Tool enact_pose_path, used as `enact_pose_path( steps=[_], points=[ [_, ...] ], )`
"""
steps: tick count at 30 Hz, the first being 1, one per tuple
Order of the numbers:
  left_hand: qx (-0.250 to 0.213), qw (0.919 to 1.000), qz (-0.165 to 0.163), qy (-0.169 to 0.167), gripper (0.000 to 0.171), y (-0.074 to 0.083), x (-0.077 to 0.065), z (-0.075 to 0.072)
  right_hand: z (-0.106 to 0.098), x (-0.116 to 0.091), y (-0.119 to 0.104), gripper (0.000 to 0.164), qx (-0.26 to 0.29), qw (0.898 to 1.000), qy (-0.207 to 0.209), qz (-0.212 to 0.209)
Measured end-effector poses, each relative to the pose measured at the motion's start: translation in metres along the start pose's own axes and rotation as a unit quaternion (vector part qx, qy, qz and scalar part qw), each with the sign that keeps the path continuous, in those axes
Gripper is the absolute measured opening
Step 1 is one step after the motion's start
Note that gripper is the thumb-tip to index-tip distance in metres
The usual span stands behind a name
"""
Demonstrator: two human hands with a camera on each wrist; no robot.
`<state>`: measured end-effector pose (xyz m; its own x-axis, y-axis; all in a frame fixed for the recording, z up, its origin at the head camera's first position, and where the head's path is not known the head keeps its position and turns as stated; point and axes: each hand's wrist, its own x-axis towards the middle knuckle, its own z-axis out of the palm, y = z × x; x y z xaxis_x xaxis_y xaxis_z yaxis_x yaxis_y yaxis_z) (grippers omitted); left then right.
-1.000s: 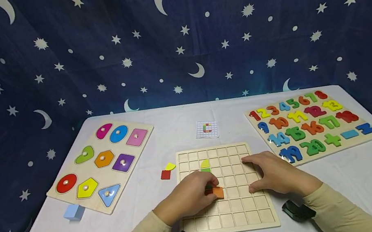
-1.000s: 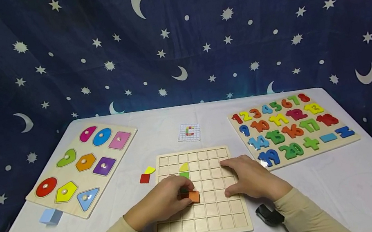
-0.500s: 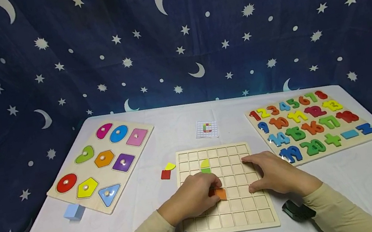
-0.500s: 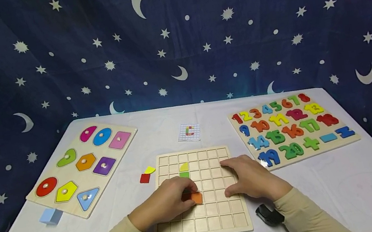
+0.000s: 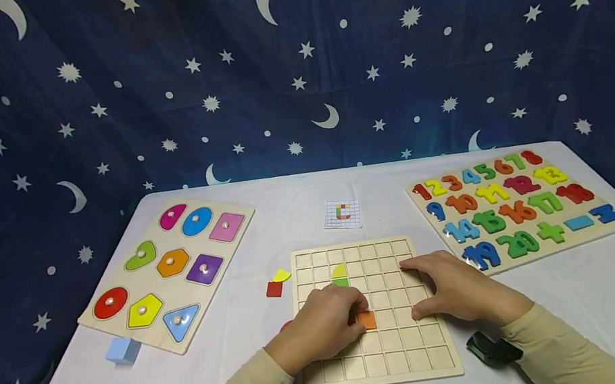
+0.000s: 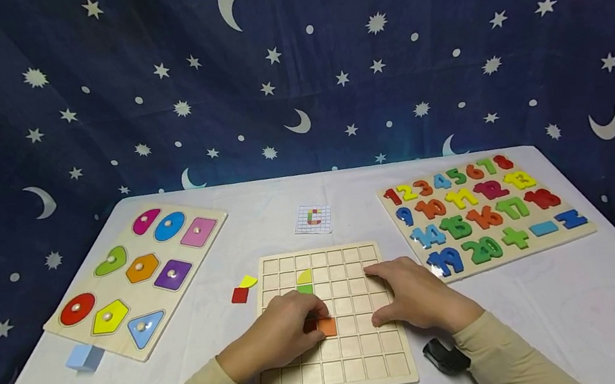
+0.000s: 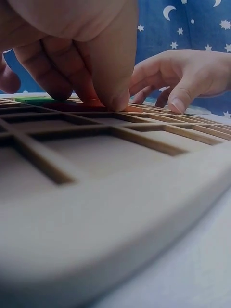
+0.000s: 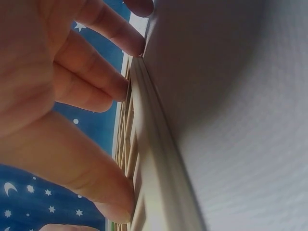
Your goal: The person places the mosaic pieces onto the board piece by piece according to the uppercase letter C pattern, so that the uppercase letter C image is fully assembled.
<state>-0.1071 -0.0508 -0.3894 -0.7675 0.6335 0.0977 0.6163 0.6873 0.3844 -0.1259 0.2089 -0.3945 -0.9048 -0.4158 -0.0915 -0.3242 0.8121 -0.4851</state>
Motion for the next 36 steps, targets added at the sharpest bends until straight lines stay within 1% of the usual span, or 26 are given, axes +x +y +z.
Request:
enact_pose_path(
  steps=[8,21,26,31,36],
  points=[
    [-0.011,0.9999,-0.006,-0.003,0.016,0.0,0.001,0.0,0.0,0.0,-0.001,0.084,-0.002,1.0,0.0,-0.001],
    [-0.004,0.9999,-0.007,-0.009,0.017,0.0,-0.001,-0.001,0.0,0.001,0.001,0.083,0.001,1.0,0.002,-0.004],
    [-0.02,0.9998,-0.004,0.0,0.018,-0.002,-0.005,-0.006,0.0,0.0,0.0,0.083,0.0,1.0,-0.001,0.002],
    [-0.041,0.999,-0.018,0.004,0.022,-0.007,-0.01,-0.015,0.0,0.0,0.0,0.083,0.0,1.0,0.0,0.004],
    [-0.057,0.9978,-0.028,0.019,0.023,-0.016,-0.02,-0.023,0.001,0.0,0.0,0.083,-0.001,1.0,0.0,0.005]
  ],
)
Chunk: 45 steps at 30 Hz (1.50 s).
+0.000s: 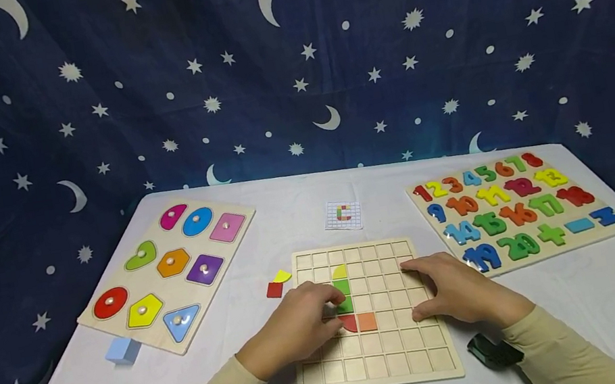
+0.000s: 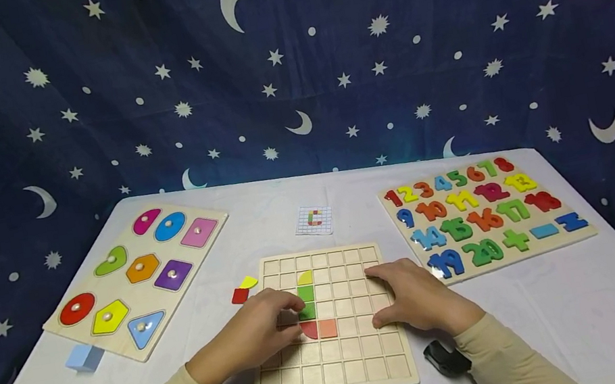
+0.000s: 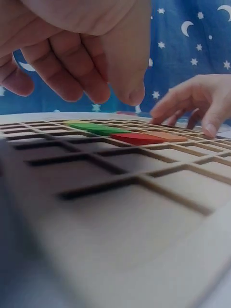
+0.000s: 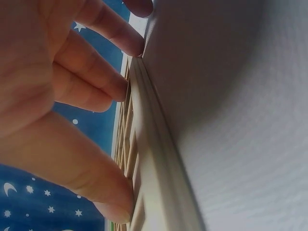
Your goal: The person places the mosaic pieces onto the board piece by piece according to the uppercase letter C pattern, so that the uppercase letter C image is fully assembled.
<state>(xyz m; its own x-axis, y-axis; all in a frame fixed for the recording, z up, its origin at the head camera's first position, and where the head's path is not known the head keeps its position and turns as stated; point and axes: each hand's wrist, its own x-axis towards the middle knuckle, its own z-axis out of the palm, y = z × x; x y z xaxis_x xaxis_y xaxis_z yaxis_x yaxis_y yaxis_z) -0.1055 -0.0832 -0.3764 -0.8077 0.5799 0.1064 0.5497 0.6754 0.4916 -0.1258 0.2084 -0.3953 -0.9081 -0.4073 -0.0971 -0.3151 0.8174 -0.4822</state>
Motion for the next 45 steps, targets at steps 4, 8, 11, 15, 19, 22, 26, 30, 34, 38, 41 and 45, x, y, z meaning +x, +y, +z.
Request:
enact_pose_path(
  steps=[4,8,11,15,19,22,26,30,34,38,41,45],
  points=[
    [-0.004,0.9998,-0.013,0.014,0.026,-0.01,-0.01,-0.009,0.001,0.0,0.0,0.084,-0.001,1.0,0.0,0.003],
    [-0.008,0.9985,-0.045,0.03,0.029,-0.018,-0.021,-0.018,0.001,0.0,0.0,0.084,-0.002,1.0,0.0,0.003],
    [-0.011,0.997,-0.065,0.04,0.032,-0.025,-0.028,-0.023,0.001,0.0,0.0,0.084,-0.003,1.0,0.0,0.002],
    [-0.012,0.9951,-0.09,0.039,0.035,-0.033,-0.037,-0.027,0.001,0.0,-0.001,0.083,-0.002,1.0,0.001,0.002],
    [-0.011,0.9931,-0.112,0.034,0.037,-0.04,-0.043,-0.027,0.001,0.001,0.0,0.083,0.001,1.0,0.0,0.003],
    [-0.008,0.9922,-0.119,0.034,0.038,-0.045,-0.048,-0.027,0.0,0.001,-0.001,0.083,0.002,1.0,-0.001,0.002],
    [-0.009,0.9924,-0.12,0.028,0.04,-0.051,-0.052,-0.026,-0.001,0.001,-0.001,0.084,0.002,1.0,-0.001,0.001],
    [-0.008,0.9933,-0.114,0.02,0.04,-0.054,-0.055,-0.024,-0.001,0.0,-0.001,0.083,0.003,1.0,-0.002,0.003],
    [-0.012,0.9929,-0.118,0.006,0.039,-0.056,-0.055,-0.022,-0.001,-0.001,-0.002,0.083,0.005,1.0,-0.002,0.007],
    [-0.016,0.9915,-0.129,-0.002,0.037,-0.057,-0.054,-0.021,-0.002,-0.001,-0.003,0.084,0.005,1.0,-0.003,0.009],
    [-0.011,0.9907,-0.136,-0.003,0.037,-0.057,-0.053,-0.02,-0.002,-0.001,-0.003,0.084,0.004,1.0,-0.003,0.008],
    [-0.005,0.988,-0.154,-0.002,0.035,-0.057,-0.051,-0.02,-0.002,-0.001,-0.004,0.084,0.005,1.0,-0.005,0.011]
  ],
)
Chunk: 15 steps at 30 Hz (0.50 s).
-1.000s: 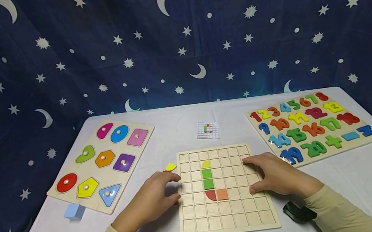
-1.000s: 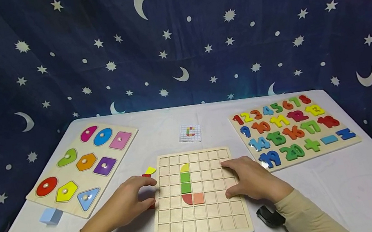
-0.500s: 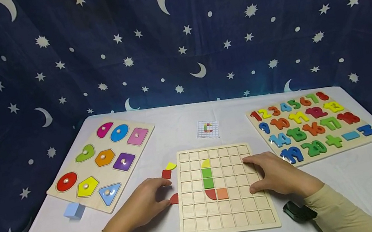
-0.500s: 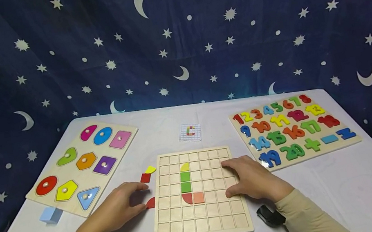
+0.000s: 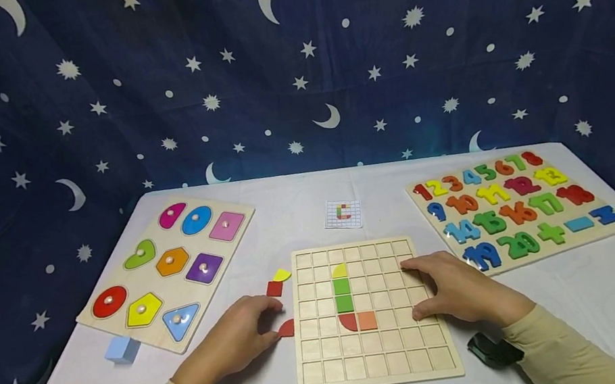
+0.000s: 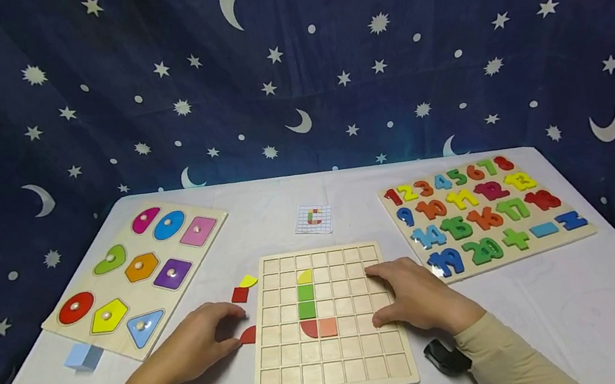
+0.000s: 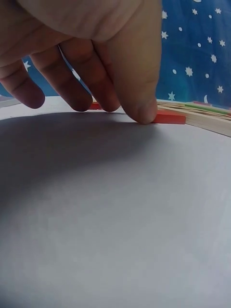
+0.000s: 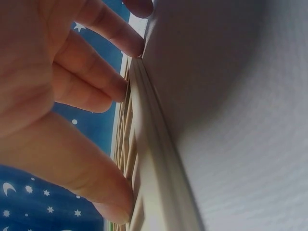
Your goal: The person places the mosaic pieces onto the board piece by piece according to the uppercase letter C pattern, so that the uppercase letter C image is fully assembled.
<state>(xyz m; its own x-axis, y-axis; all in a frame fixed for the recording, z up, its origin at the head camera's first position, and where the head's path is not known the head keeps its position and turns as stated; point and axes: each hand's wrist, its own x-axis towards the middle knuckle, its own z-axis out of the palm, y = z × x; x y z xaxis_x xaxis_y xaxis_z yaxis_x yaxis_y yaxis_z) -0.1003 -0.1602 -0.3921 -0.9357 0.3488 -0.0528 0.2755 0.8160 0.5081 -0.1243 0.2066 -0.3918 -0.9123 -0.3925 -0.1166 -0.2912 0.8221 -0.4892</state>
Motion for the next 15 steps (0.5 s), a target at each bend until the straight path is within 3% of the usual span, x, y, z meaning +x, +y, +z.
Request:
enact_pose_path(
  steps=[6,15],
  points=[
    [0.012,0.9995,-0.027,0.003,0.033,0.0009,0.0042,-0.0008,0.0002,0.0006,0.001,0.084,0.002,1.0,0.0,-0.004],
    [0.016,0.9993,-0.034,-0.001,0.033,0.0031,0.0094,-0.0005,-0.0001,0.0009,0.0018,0.083,0.003,1.0,0.003,-0.008]
  ],
)
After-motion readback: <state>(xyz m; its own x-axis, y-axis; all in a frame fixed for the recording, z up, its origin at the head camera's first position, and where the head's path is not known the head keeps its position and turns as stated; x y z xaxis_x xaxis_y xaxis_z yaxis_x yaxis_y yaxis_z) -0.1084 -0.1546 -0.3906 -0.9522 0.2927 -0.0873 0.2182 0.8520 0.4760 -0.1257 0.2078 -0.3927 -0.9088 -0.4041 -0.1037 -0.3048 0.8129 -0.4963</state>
